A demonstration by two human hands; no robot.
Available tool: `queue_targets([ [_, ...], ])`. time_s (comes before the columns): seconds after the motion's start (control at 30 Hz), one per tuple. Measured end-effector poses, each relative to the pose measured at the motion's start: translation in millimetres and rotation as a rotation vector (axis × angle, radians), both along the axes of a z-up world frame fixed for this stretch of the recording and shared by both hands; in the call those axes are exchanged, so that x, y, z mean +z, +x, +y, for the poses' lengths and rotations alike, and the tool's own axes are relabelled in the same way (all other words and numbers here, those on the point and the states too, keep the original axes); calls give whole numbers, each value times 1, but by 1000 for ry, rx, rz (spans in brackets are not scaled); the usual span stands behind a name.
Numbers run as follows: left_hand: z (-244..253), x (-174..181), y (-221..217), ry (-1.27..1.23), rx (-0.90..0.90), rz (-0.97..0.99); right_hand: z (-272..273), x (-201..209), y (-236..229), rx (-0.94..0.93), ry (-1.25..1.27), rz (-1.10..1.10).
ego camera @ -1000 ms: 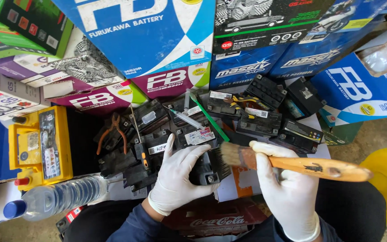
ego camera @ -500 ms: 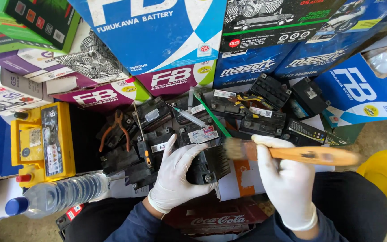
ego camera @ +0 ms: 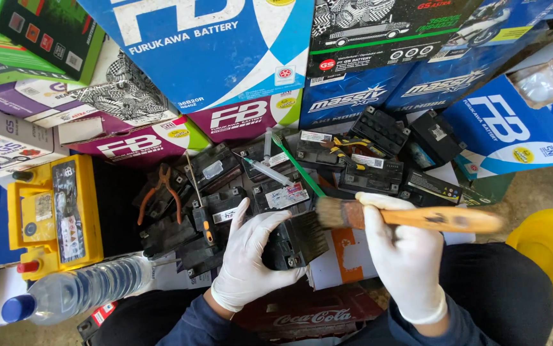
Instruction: Cleaning lead-acid batteries using brushes to remove dust and debris
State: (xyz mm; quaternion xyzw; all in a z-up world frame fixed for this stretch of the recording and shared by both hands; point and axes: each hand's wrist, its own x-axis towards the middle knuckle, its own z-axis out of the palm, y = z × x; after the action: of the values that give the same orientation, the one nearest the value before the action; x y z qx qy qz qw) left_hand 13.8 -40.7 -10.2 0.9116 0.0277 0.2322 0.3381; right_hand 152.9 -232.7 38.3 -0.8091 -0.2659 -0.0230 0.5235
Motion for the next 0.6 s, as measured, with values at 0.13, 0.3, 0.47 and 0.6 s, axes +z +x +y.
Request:
queue_targets([
  [0.13, 0, 1, 0, -4, 1, -15, 8, 7, -6, 83, 12, 95],
  [0.3, 1, 1, -1, 15, 17, -23, 0, -32, 10, 10, -218, -62],
  [0.47, 3, 1, -3, -16, 14, -15, -1, -11, 13, -2, -181, 6],
  [0.6, 5, -3, -4, -23, 12, -12, 10, 22, 0, 0, 149, 380],
])
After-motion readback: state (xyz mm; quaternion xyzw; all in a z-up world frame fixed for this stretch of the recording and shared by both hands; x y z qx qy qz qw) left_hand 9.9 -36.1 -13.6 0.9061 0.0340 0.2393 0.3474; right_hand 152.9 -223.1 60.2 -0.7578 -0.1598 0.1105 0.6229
